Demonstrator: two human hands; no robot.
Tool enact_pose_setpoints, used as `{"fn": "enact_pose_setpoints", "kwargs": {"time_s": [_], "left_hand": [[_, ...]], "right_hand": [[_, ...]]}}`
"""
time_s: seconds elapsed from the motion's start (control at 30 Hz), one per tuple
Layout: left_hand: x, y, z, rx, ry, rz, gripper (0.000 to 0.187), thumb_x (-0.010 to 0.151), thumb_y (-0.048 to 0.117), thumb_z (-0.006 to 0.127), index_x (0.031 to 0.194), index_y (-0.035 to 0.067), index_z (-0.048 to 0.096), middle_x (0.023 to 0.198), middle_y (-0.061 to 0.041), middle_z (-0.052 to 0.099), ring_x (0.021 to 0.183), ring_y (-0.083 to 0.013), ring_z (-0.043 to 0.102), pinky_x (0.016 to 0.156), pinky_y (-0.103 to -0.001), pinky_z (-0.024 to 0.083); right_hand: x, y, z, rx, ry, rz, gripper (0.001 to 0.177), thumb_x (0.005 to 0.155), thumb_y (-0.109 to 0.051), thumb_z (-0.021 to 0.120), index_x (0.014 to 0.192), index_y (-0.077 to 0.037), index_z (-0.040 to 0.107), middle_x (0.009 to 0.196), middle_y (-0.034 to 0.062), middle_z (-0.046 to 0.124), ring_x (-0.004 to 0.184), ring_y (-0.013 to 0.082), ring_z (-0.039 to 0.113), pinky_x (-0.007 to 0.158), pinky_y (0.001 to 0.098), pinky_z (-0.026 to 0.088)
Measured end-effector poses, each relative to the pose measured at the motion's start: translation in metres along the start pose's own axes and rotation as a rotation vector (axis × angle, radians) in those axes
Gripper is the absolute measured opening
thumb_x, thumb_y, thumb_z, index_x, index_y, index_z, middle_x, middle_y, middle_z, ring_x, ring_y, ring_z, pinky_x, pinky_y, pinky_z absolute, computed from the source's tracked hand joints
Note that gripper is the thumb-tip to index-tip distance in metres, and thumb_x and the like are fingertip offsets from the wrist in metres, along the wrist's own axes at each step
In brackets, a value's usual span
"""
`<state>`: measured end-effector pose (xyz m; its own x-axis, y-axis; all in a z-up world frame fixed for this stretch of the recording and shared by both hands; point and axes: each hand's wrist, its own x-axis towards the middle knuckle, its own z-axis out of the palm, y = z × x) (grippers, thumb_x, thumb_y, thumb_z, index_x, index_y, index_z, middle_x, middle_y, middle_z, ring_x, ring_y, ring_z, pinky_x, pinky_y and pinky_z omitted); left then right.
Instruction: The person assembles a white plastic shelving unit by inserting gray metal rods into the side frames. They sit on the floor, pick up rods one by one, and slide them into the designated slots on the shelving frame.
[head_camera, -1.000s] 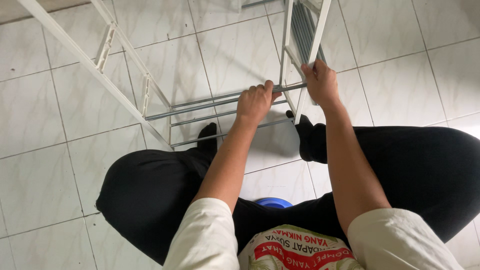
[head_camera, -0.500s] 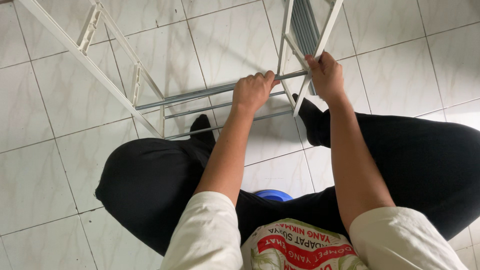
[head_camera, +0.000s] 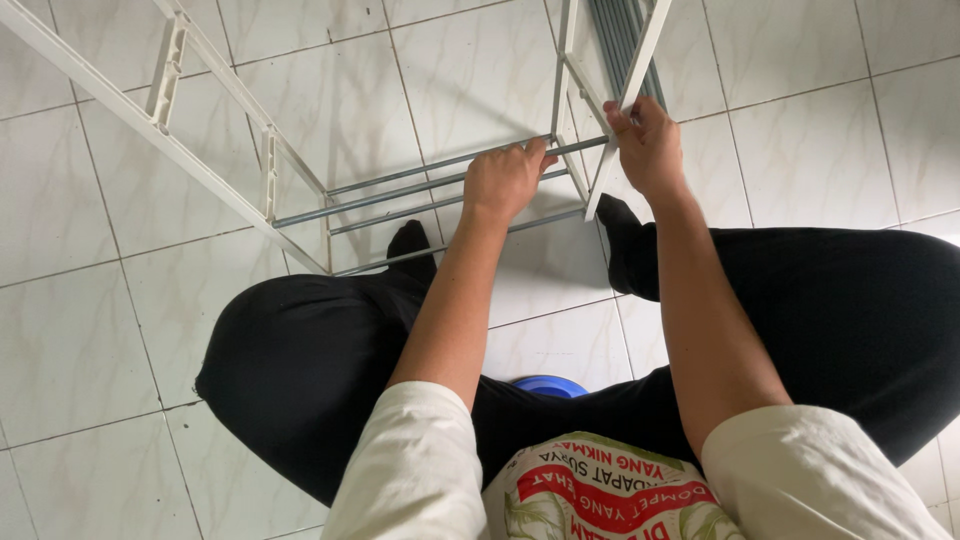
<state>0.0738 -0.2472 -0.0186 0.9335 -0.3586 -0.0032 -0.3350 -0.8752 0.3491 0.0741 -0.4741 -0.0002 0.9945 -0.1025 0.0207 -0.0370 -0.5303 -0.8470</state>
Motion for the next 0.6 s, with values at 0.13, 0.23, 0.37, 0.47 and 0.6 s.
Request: {"fn": "enact_pose_setpoints", "kwargs": {"time_s": [0.13, 0.23, 0.37, 0.47, 0.6], "left_hand": [[-0.002, -0.005, -0.004, -0.002, 0.013, -0.040, 0.044, 0.102, 0.052, 0.052, 0.101, 0.011, 0.066, 0.066, -0.009, 0.072, 0.059, -0.0280, 0.073, 0.049, -0.041, 0.057], [-0.003, -0.006, -0.002, 0.003, 0.047, -0.025, 0.045, 0.100, 0.052, 0.053, 0.103, 0.010, 0.068, 0.064, -0.009, 0.072, 0.056, -0.0281, 0.072, 0.046, -0.041, 0.057], [-0.004, -0.005, -0.003, -0.030, 0.027, -0.028, 0.046, 0.099, 0.054, 0.054, 0.101, 0.010, 0.069, 0.066, -0.009, 0.072, 0.058, -0.0273, 0.073, 0.046, -0.040, 0.056], [-0.003, -0.004, -0.004, -0.030, -0.025, -0.036, 0.046, 0.098, 0.053, 0.055, 0.103, 0.010, 0.068, 0.062, -0.009, 0.071, 0.053, -0.0261, 0.072, 0.041, -0.038, 0.055], [-0.004, -0.003, -0.003, 0.020, 0.005, 0.004, 0.042, 0.100, 0.051, 0.055, 0.091, 0.012, 0.066, 0.061, -0.008, 0.069, 0.052, -0.0255, 0.070, 0.041, -0.038, 0.053]], "right_hand": [[-0.001, 0.017, 0.022, -0.041, -0.008, -0.091, 0.065, 0.099, -0.040, 0.075, 0.126, 0.012, 0.048, 0.103, 0.0192, 0.067, 0.087, 0.0209, 0.072, 0.070, 0.0316, 0.058], [-0.002, 0.022, 0.042, -0.143, -0.046, -0.124, 0.064, 0.105, -0.047, 0.080, 0.123, 0.011, 0.060, 0.101, 0.0220, 0.073, 0.095, 0.0256, 0.070, 0.080, 0.0354, 0.054], [-0.001, 0.010, 0.052, -0.082, 0.004, 0.305, 0.061, 0.090, -0.055, 0.075, 0.103, 0.004, 0.067, 0.078, 0.0132, 0.072, 0.071, 0.0182, 0.073, 0.068, 0.0333, 0.058], [0.000, -0.001, 0.050, -0.174, -0.006, 0.331, 0.056, 0.088, -0.051, 0.077, 0.090, 0.004, 0.072, 0.070, 0.0122, 0.069, 0.064, 0.0208, 0.068, 0.066, 0.0370, 0.055], [-0.004, -0.005, 0.054, -0.143, 0.045, 0.283, 0.041, 0.086, -0.037, 0.074, 0.089, 0.004, 0.071, 0.067, 0.0098, 0.068, 0.063, 0.0214, 0.067, 0.063, 0.0384, 0.053]]}}
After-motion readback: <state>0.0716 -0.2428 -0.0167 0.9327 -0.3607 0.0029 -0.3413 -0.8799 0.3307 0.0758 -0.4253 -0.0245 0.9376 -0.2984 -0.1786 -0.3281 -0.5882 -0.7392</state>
